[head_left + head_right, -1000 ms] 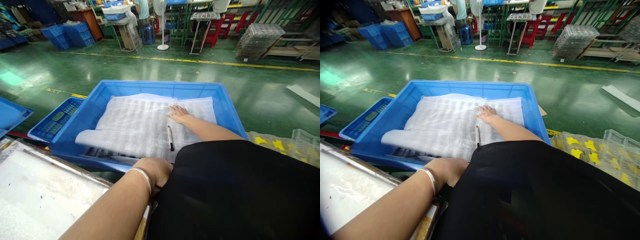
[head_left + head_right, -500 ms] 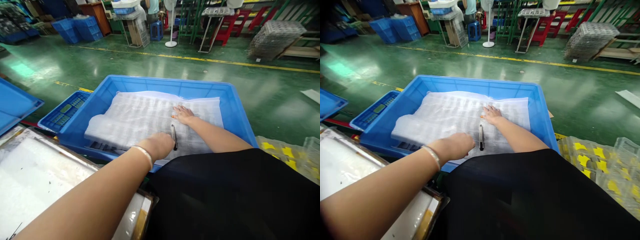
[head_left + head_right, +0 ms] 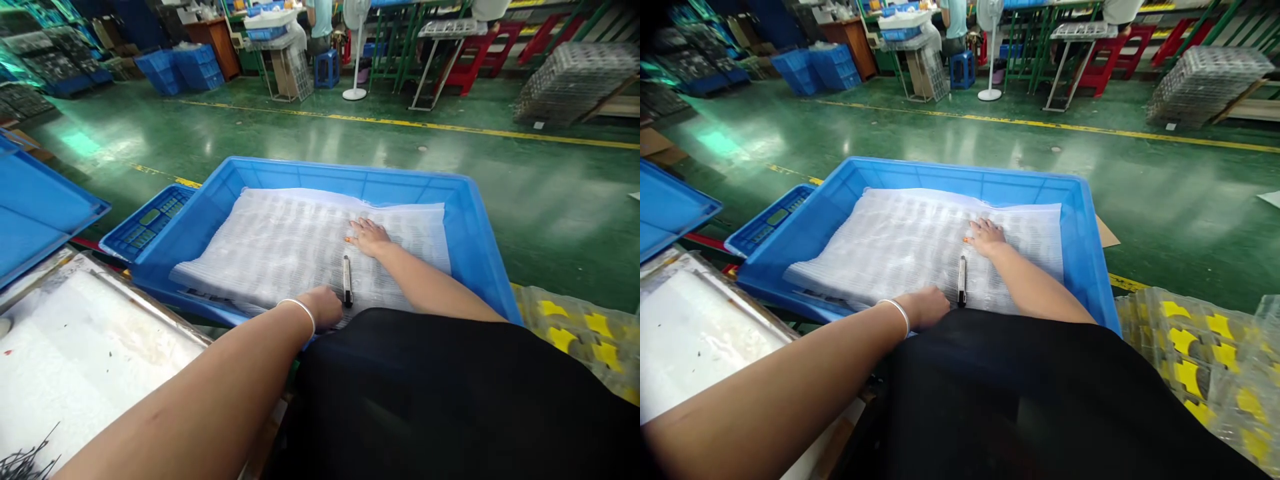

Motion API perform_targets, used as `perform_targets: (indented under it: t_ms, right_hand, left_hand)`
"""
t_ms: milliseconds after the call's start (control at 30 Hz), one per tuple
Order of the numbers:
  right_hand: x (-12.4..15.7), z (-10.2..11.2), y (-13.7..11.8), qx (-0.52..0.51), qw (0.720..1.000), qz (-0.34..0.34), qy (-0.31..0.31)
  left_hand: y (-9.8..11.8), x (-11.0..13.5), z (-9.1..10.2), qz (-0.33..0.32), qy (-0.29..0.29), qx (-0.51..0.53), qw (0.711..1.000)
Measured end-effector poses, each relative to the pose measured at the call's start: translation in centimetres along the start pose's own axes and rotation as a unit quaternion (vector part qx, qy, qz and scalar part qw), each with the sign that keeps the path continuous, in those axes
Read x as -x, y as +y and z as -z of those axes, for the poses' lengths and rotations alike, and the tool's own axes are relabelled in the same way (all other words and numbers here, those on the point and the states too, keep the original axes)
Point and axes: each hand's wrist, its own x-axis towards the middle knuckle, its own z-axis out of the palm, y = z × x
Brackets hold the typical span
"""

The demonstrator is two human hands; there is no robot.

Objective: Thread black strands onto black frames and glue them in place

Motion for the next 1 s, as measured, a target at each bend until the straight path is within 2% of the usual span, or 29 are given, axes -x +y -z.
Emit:
perform_targets:
  t_ms: [133, 267, 433, 1000]
  right_hand:
    - [0.13, -0.03, 0.14, -0.008, 1.0, 0.006, 0.008]
    - [0.11, -0.12, 0.24, -0.014, 1.0, 0.005, 0.011]
    - [0.15, -0.11, 0.19, -0.017, 1.0, 0.006, 0.017]
    - [-0.07, -0.48, 0.42, -0.019, 1.0, 0.011, 0.02]
  left_hand:
    - [-0.08, 0.08, 0.28, -0.017, -0.041, -0.07, 0.997]
    - [0.16, 0.43, 0.63, -0.023, -0.046, -0.112, 0.992]
    - [0.32, 0.0, 0.13, -0.022, -0.046, -0.145, 0.988]
    - [0.29, -0.21, -0.02, -0.037, -0.07, -0.142, 0.987]
